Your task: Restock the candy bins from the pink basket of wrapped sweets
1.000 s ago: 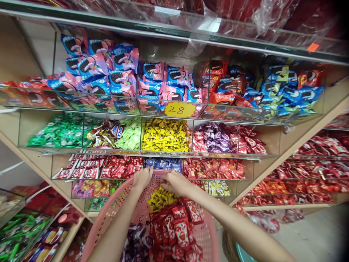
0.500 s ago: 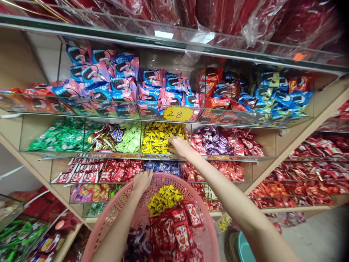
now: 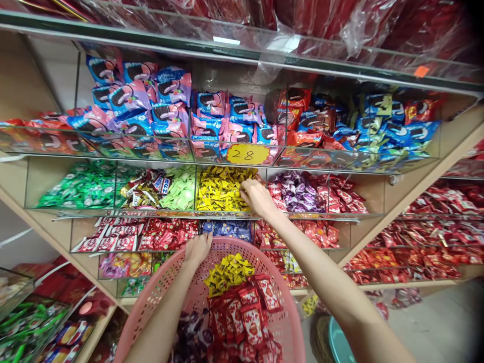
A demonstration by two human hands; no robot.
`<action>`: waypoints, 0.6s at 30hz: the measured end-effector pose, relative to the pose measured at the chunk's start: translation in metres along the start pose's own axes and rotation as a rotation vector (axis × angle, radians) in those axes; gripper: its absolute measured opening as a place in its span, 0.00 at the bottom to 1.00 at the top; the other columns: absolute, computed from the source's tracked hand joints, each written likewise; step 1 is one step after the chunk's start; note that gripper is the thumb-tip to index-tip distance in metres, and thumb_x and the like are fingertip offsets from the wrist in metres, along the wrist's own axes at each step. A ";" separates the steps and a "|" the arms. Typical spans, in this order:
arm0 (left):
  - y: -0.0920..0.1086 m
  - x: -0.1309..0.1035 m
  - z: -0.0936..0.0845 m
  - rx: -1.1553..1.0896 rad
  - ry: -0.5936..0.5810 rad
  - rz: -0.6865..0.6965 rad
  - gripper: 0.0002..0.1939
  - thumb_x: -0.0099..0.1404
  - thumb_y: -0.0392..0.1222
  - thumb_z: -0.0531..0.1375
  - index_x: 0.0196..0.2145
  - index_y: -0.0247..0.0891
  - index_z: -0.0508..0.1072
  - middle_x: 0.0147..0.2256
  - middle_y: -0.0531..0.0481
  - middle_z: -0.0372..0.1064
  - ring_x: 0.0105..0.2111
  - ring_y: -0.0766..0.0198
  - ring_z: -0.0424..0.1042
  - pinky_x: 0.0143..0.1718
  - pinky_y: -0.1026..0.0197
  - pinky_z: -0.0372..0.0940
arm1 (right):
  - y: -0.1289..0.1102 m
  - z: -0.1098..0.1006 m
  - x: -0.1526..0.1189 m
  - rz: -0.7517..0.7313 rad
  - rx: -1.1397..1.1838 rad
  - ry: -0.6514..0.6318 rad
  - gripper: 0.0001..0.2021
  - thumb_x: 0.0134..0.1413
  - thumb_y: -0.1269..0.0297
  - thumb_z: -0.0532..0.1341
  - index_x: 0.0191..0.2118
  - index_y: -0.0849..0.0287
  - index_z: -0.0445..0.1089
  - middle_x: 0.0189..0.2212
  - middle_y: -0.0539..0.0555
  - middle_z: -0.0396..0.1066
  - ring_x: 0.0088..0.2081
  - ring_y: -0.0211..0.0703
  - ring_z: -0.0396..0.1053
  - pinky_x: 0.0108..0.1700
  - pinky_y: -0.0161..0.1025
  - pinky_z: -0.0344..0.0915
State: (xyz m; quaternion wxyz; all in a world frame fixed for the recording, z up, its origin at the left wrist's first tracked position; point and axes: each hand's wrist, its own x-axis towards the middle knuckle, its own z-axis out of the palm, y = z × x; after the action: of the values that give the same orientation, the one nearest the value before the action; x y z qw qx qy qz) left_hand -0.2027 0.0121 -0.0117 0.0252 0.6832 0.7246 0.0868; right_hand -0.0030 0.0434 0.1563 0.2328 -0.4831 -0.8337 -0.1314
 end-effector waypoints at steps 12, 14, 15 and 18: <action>0.001 0.000 0.001 0.023 0.012 0.012 0.30 0.64 0.54 0.33 0.38 0.39 0.71 0.35 0.43 0.72 0.36 0.56 0.71 0.36 0.57 0.61 | -0.043 0.029 -0.096 -0.238 0.510 -0.291 0.04 0.52 0.71 0.53 0.31 0.60 0.65 0.28 0.51 0.66 0.31 0.36 0.63 0.33 0.32 0.55; 0.000 0.000 0.001 0.024 0.029 0.019 0.30 0.64 0.53 0.33 0.38 0.39 0.71 0.34 0.43 0.72 0.35 0.55 0.71 0.35 0.57 0.61 | -0.041 0.051 -0.111 -0.228 0.459 -0.416 0.04 0.50 0.72 0.54 0.29 0.60 0.65 0.27 0.51 0.67 0.30 0.36 0.63 0.31 0.31 0.54; 0.000 0.000 0.001 0.022 0.034 0.023 0.30 0.64 0.53 0.33 0.38 0.39 0.71 0.34 0.43 0.72 0.35 0.55 0.71 0.35 0.57 0.61 | -0.039 0.059 -0.117 -0.218 0.429 -0.457 0.04 0.50 0.72 0.55 0.28 0.59 0.65 0.26 0.51 0.68 0.30 0.36 0.63 0.30 0.31 0.53; 0.000 0.000 0.001 0.016 0.029 0.030 0.30 0.64 0.53 0.33 0.38 0.39 0.71 0.33 0.43 0.72 0.35 0.55 0.71 0.35 0.57 0.61 | -0.032 0.075 -0.130 -0.188 0.352 -0.514 0.05 0.48 0.74 0.54 0.27 0.60 0.65 0.26 0.51 0.68 0.28 0.36 0.63 0.28 0.32 0.50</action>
State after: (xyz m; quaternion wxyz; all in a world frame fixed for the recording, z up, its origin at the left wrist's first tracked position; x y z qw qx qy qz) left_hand -0.2027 0.0125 -0.0130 0.0080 0.6929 0.7153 0.0910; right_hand 0.0048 -0.0363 0.0254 0.0816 -0.3738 -0.9160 0.1203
